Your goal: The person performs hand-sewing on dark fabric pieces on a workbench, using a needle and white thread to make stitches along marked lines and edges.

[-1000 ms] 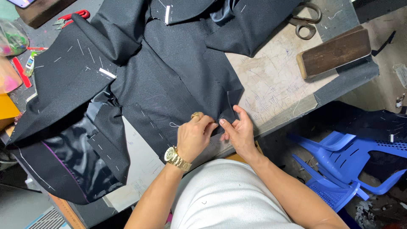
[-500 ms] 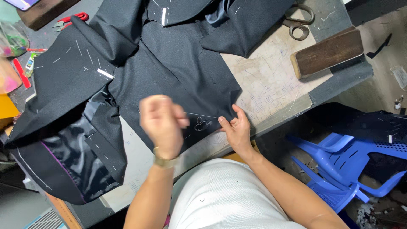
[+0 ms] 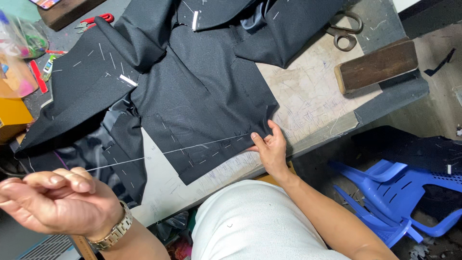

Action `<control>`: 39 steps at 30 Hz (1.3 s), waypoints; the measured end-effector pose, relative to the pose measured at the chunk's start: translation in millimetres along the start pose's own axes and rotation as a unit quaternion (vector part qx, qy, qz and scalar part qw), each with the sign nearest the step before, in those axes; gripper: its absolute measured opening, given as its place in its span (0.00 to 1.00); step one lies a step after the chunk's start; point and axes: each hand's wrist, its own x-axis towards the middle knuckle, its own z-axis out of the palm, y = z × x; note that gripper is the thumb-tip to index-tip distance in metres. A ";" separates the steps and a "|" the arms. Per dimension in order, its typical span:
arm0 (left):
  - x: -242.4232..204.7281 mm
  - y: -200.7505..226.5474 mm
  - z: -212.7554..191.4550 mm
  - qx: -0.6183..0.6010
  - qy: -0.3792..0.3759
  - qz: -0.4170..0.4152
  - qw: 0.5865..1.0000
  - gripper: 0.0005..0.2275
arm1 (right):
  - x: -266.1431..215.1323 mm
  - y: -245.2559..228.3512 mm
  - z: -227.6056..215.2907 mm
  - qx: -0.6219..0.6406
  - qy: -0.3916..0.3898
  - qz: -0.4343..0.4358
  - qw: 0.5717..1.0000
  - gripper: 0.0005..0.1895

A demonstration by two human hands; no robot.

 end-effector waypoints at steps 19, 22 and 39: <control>-97.3 -124.1 -113.7 0.607 -0.355 -0.228 0.674 0.08 | 37.5 -62.4 -21.4 -0.186 0.075 0.049 0.978 0.43; -92.8 -126.2 -122.2 0.644 -0.366 -0.185 0.646 0.09 | 29.9 -68.3 -22.5 -0.201 0.078 0.057 0.975 0.42; -128.0 -160.0 47.2 0.381 -0.578 -0.222 0.687 0.06 | 44.3 59.5 -37.5 0.026 0.047 0.092 0.994 0.29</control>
